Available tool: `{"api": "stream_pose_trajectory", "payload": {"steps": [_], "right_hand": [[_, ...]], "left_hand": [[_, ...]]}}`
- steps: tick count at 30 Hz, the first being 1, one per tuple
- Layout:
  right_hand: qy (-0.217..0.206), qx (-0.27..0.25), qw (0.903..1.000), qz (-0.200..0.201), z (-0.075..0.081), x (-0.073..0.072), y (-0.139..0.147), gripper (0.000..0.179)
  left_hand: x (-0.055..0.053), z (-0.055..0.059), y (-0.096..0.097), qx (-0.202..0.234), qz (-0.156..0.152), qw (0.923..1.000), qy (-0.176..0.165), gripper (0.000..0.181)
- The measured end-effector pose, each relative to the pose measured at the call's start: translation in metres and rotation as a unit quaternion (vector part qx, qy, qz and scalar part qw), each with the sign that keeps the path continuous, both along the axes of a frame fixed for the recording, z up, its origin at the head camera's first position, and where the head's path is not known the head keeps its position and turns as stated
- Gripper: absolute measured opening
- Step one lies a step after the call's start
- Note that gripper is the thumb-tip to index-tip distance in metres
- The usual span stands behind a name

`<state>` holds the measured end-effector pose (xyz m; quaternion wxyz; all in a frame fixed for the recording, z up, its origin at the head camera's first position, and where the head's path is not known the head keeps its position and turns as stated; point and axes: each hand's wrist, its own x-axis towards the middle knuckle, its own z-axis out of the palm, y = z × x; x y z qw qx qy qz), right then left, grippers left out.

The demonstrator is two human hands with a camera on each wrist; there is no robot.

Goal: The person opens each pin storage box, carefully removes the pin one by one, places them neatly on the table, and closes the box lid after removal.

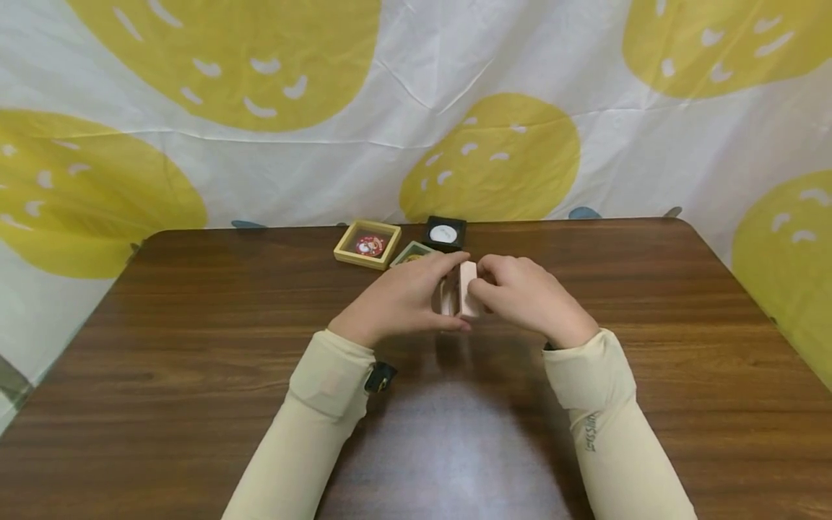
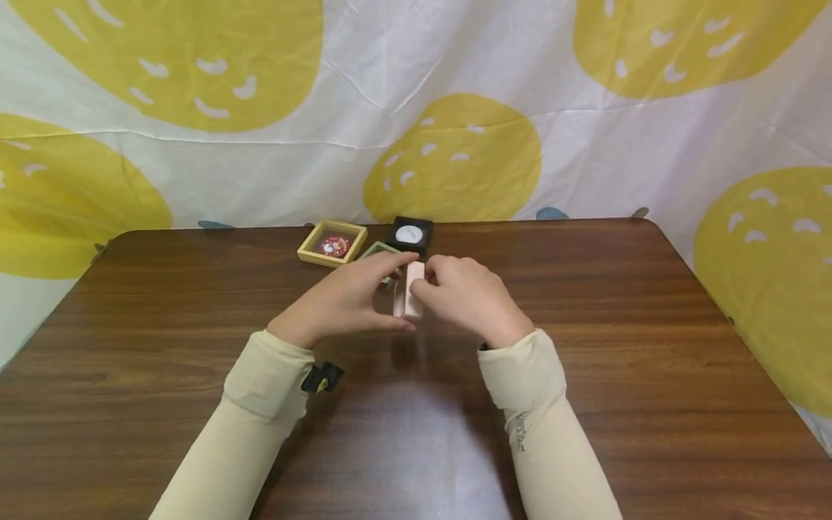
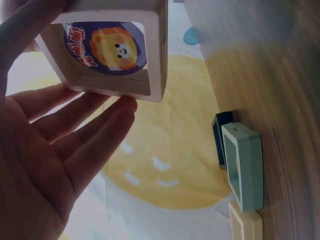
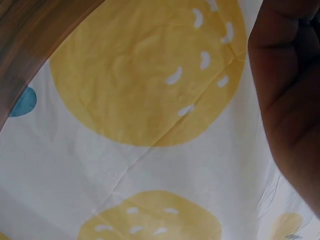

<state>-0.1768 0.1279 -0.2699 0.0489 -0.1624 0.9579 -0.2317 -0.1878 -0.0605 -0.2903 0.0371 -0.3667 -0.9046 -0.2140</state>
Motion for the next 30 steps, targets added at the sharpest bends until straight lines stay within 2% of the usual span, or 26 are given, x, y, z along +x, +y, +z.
{"api": "stream_pose_trajectory", "payload": {"steps": [5, 9, 30], "right_hand": [[0.004, 0.007, 0.9998, -0.019, -0.002, -0.001, -0.005, 0.025], [0.002, 0.009, 0.9999, -0.013, -0.003, 0.0, -0.008, 0.032], [-0.001, 0.028, 0.9992, -0.028, -0.008, 0.002, -0.015, 0.023]], "left_hand": [[-0.001, -0.002, 0.001, -0.005, 0.015, 0.9995, 0.026, 0.081], [-0.001, -0.002, 0.002, -0.006, 0.018, 0.9994, 0.029, 0.079], [-0.001, -0.005, 0.005, -0.023, 0.03, 0.9982, 0.046, 0.077]]}}
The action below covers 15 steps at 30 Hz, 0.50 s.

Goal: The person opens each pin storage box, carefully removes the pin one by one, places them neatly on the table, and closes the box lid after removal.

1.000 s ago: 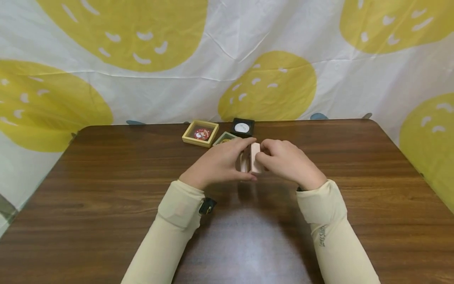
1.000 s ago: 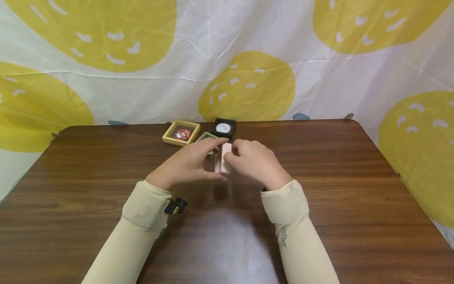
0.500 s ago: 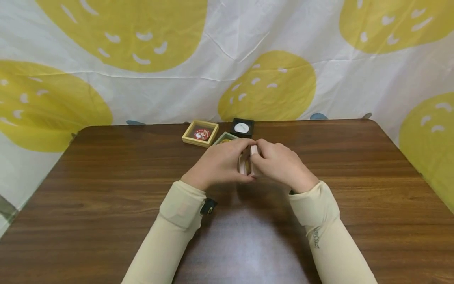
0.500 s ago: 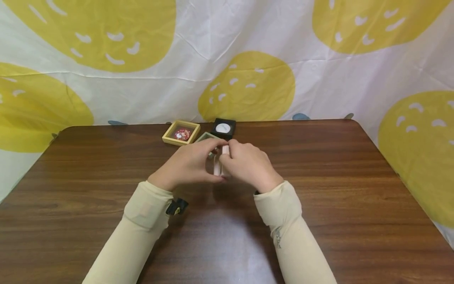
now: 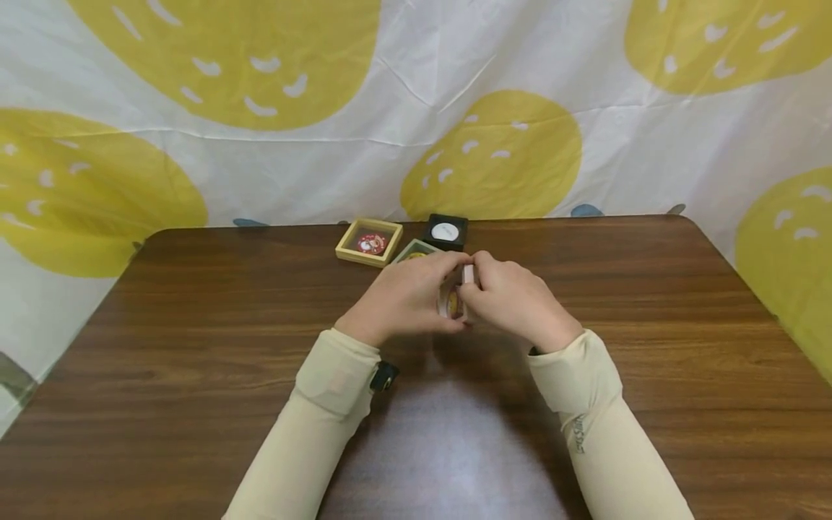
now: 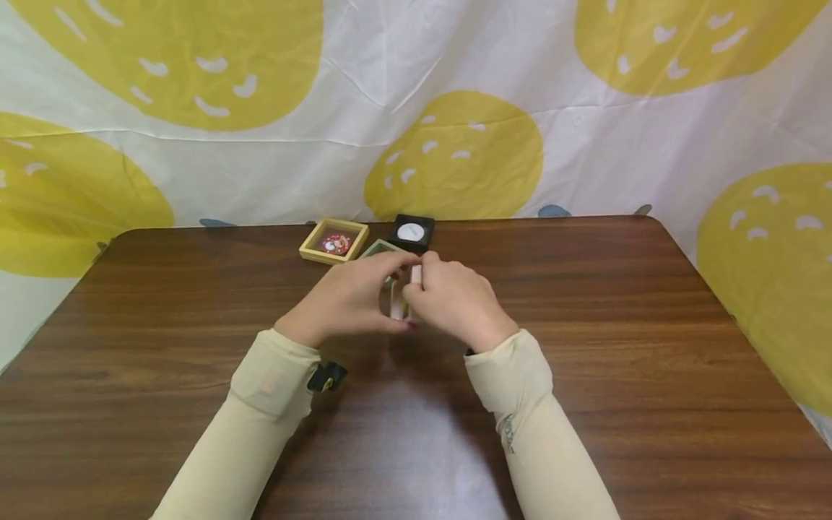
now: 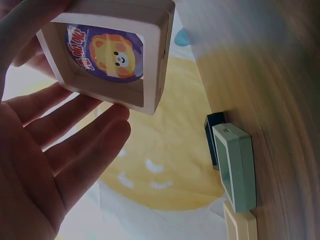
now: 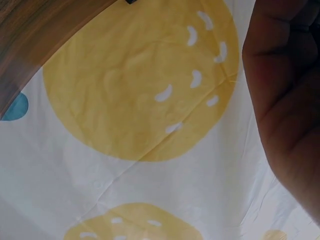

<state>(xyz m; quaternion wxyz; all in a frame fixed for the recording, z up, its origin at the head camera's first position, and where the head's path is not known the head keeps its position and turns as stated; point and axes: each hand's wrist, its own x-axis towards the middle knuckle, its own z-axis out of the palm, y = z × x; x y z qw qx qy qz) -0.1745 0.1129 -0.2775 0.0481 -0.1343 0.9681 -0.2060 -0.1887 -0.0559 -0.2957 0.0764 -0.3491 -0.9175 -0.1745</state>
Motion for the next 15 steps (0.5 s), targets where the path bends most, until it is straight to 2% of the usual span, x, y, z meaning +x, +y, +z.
{"api": "stream_pose_trajectory", "payload": {"steps": [8, 15], "right_hand": [[-0.013, -0.006, 0.9998, 0.014, 0.0006, -0.0013, -0.0017, 0.026], [-0.026, -0.003, 0.9996, 0.012, 0.0, -0.0006, 0.0012, 0.027]], "left_hand": [[0.0, 0.0001, -0.0025, -0.009, 0.021, 0.9997, 0.009, 0.078], [-0.0007, -0.0005, 0.0, 0.0, 0.003, 0.9999, 0.014, 0.077]]}}
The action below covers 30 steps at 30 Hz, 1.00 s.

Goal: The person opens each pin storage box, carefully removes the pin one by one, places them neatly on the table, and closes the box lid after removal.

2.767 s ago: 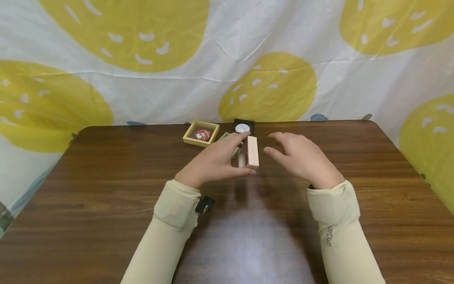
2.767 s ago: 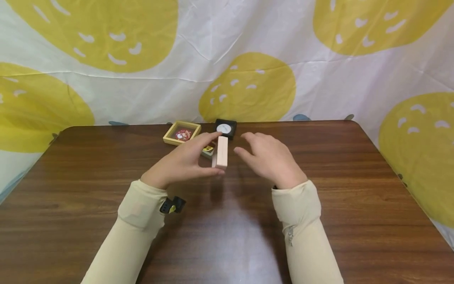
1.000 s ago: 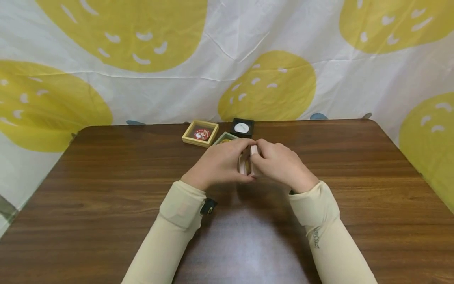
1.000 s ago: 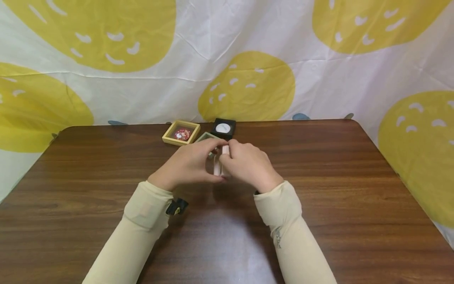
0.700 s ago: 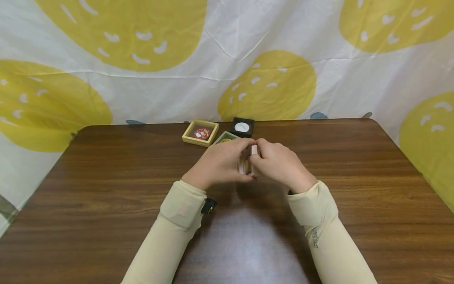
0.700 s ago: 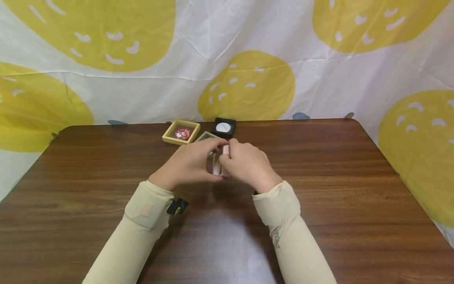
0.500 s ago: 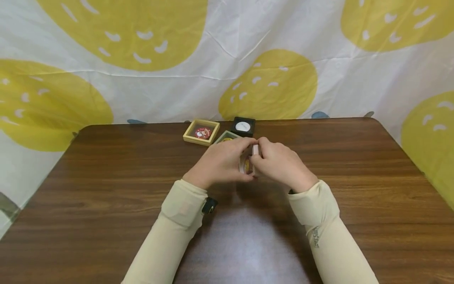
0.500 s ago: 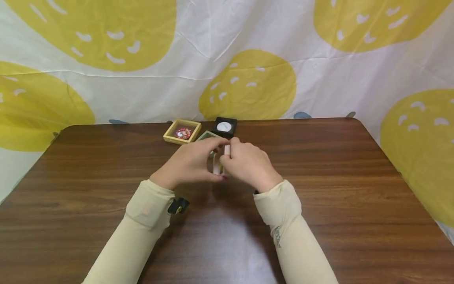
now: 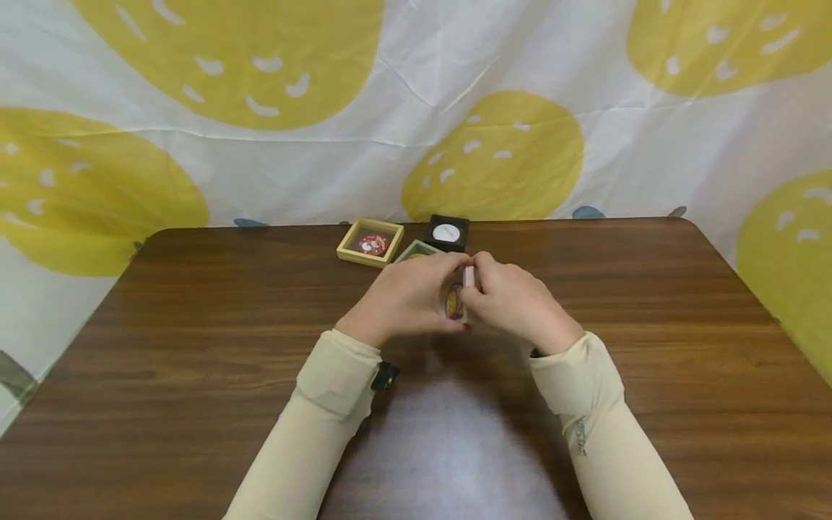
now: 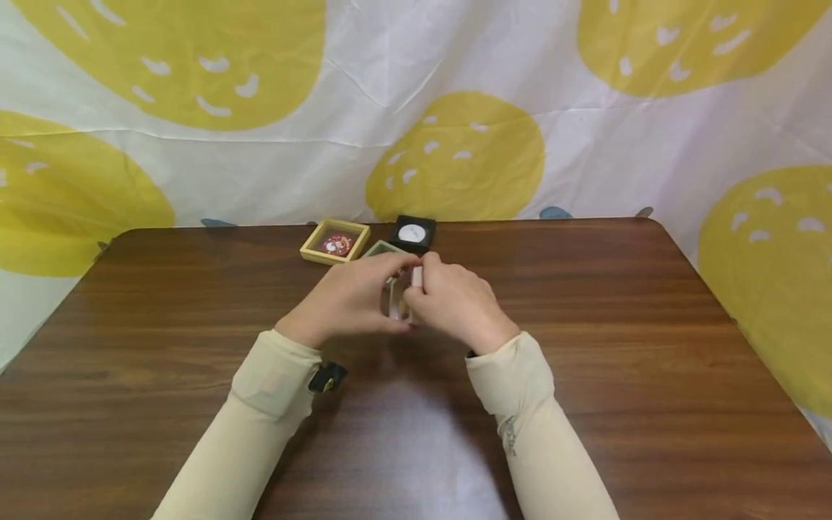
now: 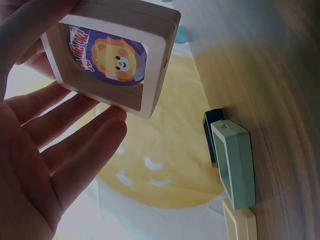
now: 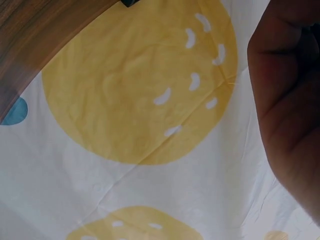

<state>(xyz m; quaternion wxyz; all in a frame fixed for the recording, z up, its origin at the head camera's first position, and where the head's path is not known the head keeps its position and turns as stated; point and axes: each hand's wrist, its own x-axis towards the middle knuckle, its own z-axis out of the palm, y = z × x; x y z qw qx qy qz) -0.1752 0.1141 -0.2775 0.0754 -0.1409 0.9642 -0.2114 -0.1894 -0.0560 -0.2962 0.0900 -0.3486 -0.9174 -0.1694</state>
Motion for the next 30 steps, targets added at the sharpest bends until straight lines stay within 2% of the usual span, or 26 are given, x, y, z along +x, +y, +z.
{"api": "stream_pose_trajectory", "payload": {"steps": [11, 19, 25, 30], "right_hand": [[0.017, -0.02, 0.9997, -0.001, 0.0008, -0.001, 0.0018, 0.032], [0.01, -0.093, 0.9953, -0.024, 0.0014, -0.0024, -0.0005, 0.041], [0.019, -0.086, 0.9958, -0.026, 0.0003, -0.0017, 0.0016, 0.046], [-0.018, -0.147, 0.9885, -0.031, 0.0031, -0.0011, 0.0047, 0.046]], "left_hand": [[-0.0001, 0.0016, 0.0011, -0.001, 0.002, 1.0, 0.006, 0.078], [0.0026, 0.0021, -0.0008, 0.023, 0.008, 0.9997, -0.003, 0.074], [0.0021, -0.0021, 0.0028, 0.004, -0.008, 0.9999, -0.01, 0.076], [0.0015, -0.0012, 0.0037, -0.006, 0.002, 1.0, -0.005, 0.08]]}}
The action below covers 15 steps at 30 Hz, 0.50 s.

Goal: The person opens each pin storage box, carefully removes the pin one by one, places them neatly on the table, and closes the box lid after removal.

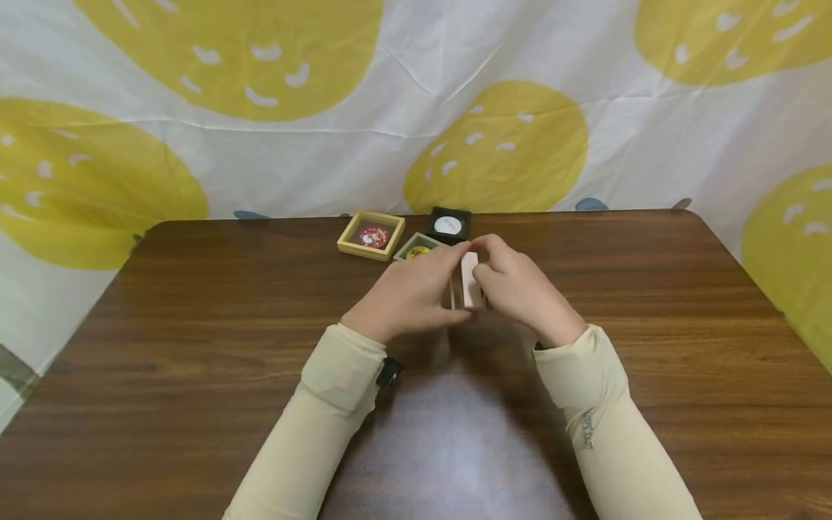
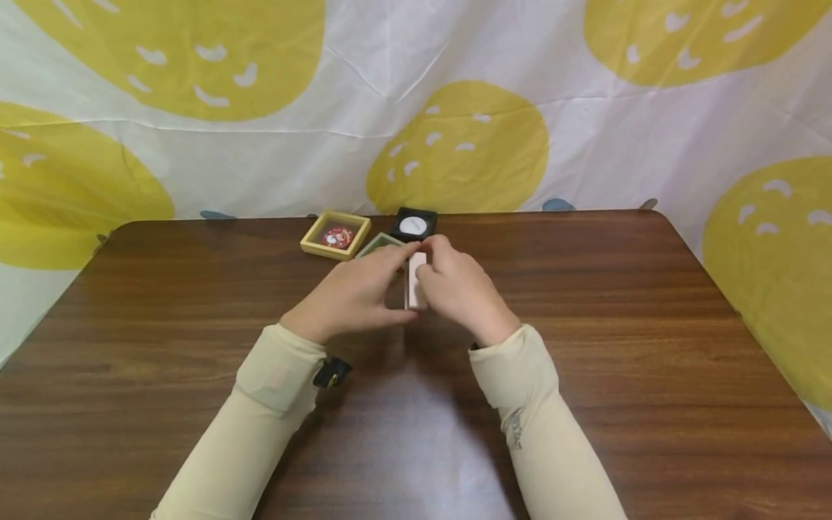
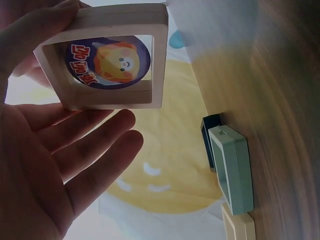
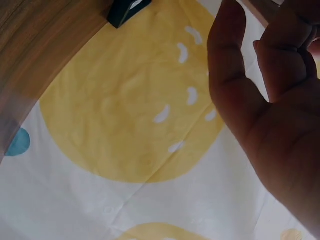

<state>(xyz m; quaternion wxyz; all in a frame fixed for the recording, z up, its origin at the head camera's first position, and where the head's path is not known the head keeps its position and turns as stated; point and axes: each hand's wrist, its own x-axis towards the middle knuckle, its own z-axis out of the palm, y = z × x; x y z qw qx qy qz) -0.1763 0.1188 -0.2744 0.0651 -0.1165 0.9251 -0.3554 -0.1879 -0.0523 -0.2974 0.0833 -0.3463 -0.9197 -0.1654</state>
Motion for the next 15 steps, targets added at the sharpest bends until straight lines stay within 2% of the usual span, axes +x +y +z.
{"api": "stream_pose_trajectory", "payload": {"steps": [3, 5, 11, 15], "right_hand": [[-0.027, -0.042, 0.9988, -0.001, 0.0015, -0.0007, 0.0015, 0.044], [-0.033, -0.05, 0.9982, 0.003, 0.0015, -0.0016, 0.0016, 0.043], [-0.022, -0.02, 0.9992, 0.028, -0.0025, -0.0043, 0.0001, 0.039], [0.007, 0.006, 0.9995, 0.03, -0.0036, -0.0055, -0.0004, 0.03]], "left_hand": [[-0.0005, 0.0009, -0.0005, 0.0, 0.01, 0.9999, 0.002, 0.08], [-0.0009, 0.0007, -0.0012, 0.003, 0.013, 0.9999, 0.0, 0.078], [-0.0011, -0.0021, -0.0033, 0.006, 0.016, 0.9997, -0.017, 0.068], [-0.0007, -0.0013, -0.0029, 0.011, 0.007, 0.9997, -0.021, 0.063]]}}
